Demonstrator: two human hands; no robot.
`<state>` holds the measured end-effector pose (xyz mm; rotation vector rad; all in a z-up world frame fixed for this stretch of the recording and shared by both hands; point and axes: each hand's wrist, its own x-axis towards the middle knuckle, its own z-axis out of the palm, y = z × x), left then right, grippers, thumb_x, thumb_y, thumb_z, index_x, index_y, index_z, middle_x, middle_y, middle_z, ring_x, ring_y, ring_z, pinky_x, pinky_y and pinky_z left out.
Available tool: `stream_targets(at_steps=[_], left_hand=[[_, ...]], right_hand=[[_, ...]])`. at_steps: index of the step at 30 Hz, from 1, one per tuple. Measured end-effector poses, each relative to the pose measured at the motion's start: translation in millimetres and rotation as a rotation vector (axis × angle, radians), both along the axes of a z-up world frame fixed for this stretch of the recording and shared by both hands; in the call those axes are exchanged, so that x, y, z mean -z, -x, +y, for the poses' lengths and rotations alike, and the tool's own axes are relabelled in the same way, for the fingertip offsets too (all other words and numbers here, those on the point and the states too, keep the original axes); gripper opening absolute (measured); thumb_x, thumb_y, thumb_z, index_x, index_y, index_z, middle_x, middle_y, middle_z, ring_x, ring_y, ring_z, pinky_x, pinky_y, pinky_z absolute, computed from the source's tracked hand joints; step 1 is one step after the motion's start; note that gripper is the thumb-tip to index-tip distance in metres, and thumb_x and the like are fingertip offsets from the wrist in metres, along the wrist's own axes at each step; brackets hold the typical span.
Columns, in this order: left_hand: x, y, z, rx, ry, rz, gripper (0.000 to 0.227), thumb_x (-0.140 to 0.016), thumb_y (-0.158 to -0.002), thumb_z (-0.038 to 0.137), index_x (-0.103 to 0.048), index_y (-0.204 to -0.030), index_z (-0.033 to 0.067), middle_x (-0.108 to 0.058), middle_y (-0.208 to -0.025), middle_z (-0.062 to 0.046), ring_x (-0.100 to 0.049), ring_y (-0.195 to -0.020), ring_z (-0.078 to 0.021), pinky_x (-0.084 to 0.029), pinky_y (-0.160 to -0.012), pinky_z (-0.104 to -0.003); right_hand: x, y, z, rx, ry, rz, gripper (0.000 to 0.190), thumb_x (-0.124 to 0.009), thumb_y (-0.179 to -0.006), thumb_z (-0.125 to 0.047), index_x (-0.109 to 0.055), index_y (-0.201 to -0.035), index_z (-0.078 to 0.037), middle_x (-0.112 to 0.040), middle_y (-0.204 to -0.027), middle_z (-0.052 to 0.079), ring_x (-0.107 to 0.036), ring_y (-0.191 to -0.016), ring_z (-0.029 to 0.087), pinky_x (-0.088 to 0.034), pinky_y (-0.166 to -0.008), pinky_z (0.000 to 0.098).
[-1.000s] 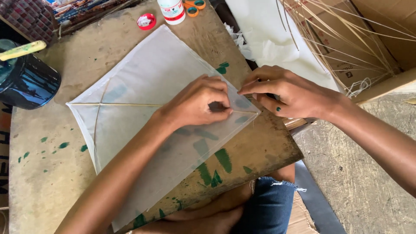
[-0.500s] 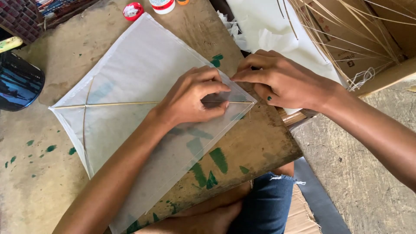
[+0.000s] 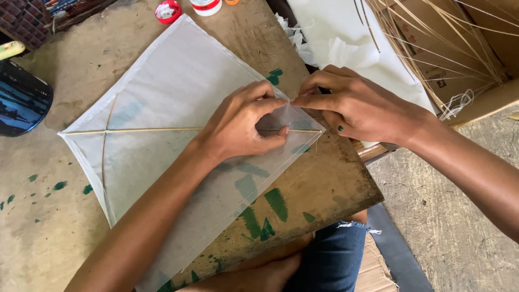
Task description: Assembling a kite by applying glue to the edges of the paper and folding them over the bamboo frame.
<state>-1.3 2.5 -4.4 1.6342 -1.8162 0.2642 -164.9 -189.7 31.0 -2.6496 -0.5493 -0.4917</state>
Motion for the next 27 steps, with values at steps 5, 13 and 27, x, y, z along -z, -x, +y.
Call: stream_targets(at_steps=[5,13,27], left_hand=[[-1,0,1,0.001,-0.006,0.003,0.035,-0.082,-0.079,0.029,-0.077,-0.1,0.0004,-0.058,-0.085,-0.007,-0.066,-0.078,-0.0263,-0.057,-0.076,-0.04],[1,-1,1,0.003,-0.016,0.014,0.037,-0.081,-0.08,0.03,-0.077,-0.101,0.0006,-0.058,-0.086,-0.007,-0.067,-0.079,-0.0271,-0.056,-0.076,-0.041],[-10,0,4,0.087,-0.061,0.007,0.032,-0.079,-0.085,0.02,-0.074,-0.103,-0.0057,-0.054,-0.089,-0.009,-0.055,-0.074,-0.0232,-0.048,-0.063,-0.037]], right_hand=[[2,-1,0,0.006,0.014,-0.011,0.05,-0.054,-0.07,0.02,-0.077,-0.11,0.002,-0.065,-0.109,0.017,-0.065,-0.102,0.036,-0.052,-0.082,0.044],[7,0,0,0.012,0.036,-0.019,0.049,-0.056,-0.07,0.02,-0.078,-0.109,0.001,-0.065,-0.109,0.016,-0.064,-0.103,0.035,-0.052,-0.083,0.0442],[12,0,-9,-0.057,0.056,0.077,0.062,-0.056,-0.072,0.029,-0.07,-0.126,0.001,-0.058,-0.124,0.018,-0.064,-0.103,0.029,-0.058,-0.071,0.0345]])
